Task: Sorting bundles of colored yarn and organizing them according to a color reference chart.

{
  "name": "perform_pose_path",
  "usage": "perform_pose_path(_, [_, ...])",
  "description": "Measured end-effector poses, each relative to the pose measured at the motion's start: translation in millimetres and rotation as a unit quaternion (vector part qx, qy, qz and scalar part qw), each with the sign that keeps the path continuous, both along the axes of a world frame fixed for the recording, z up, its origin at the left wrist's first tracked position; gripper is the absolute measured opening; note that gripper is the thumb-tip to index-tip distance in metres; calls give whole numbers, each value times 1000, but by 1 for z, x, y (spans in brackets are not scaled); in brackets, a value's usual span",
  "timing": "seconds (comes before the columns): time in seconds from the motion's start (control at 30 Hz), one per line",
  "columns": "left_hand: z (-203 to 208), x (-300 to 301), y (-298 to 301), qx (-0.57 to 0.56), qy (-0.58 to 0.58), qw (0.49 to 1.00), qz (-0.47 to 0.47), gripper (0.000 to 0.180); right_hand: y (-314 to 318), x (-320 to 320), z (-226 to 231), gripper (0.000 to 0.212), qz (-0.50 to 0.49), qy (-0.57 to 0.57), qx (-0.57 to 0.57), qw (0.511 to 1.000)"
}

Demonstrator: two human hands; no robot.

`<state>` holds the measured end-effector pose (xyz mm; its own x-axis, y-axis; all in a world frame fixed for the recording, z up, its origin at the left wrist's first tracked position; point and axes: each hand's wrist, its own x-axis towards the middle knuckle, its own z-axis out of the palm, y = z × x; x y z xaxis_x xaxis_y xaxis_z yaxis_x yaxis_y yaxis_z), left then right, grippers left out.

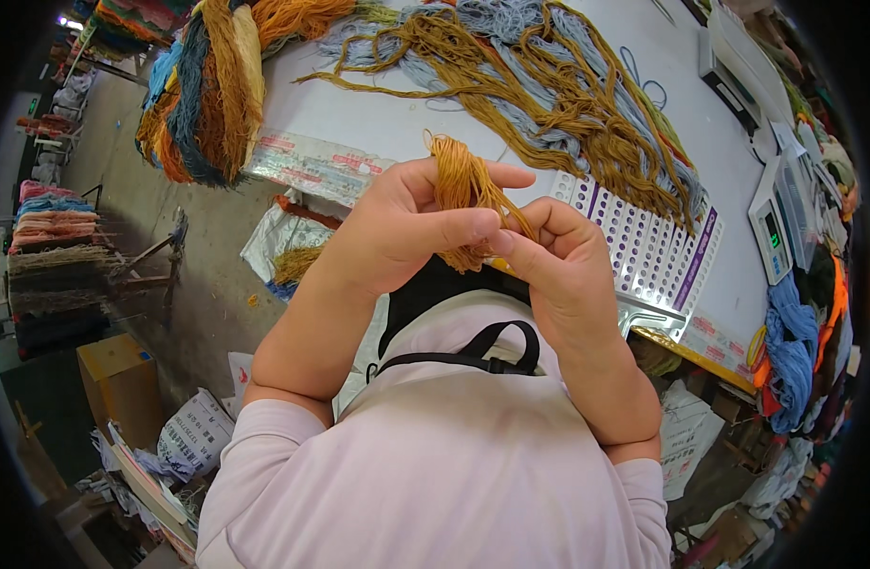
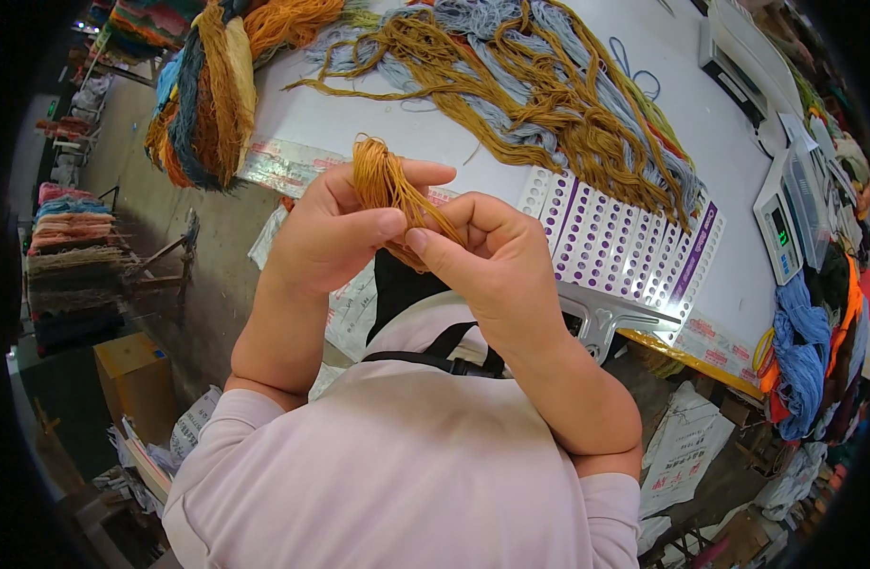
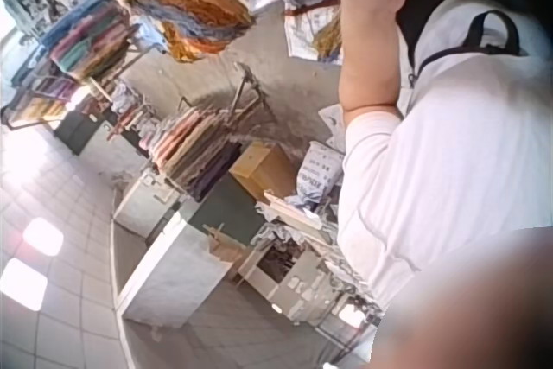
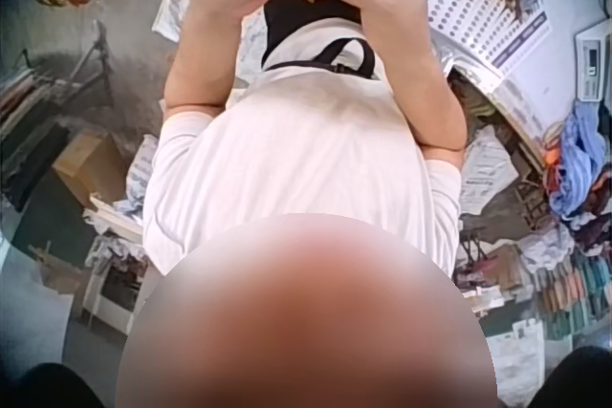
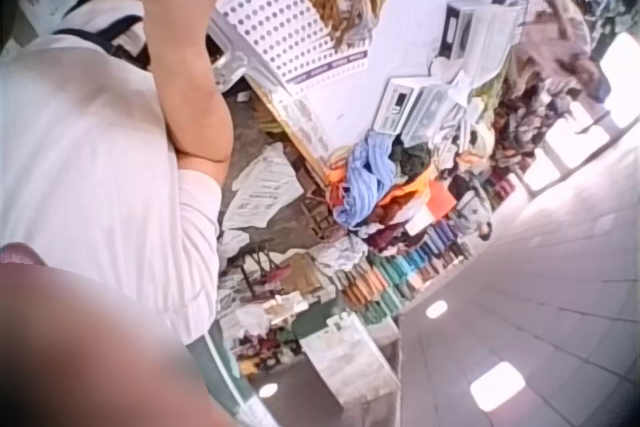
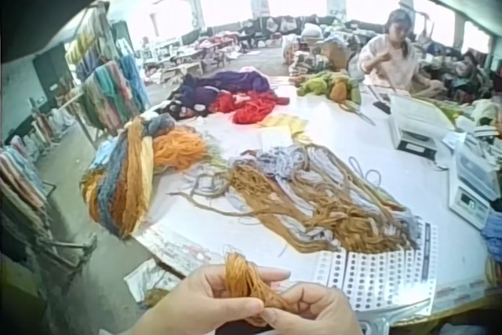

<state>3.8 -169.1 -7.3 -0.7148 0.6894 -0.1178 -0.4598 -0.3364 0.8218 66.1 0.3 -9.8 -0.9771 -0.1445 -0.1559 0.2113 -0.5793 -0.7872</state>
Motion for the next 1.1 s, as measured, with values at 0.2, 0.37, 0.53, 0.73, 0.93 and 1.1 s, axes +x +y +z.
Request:
perform_pose_path(0.2, [5,1,2,-49,21,998,17,44,0,2,-2,9,-19,4,13,1000])
perform_pose_path(0.37, [9,1,2,-68,20,997,8,45,4,2,-5,7,-20,4,-6,1000])
perform_pose_path(0.53, [6,-3,1,-1,-30,1000,6,45,4,-4,-2,7,-56,-2,3,998])
perform_pose_path(0.73, [9,-7,6,7,-83,996,9,50,2,-4,8,16,3,3,182,983])
perform_pose_path(0.93, [1,-6,8,29,-91,995,23,48,1,-3,1,12,19,12,243,970])
perform_pose_path(1.1, [3,-5,8,38,-104,993,28,49,-1,-2,-2,13,21,-2,104,994])
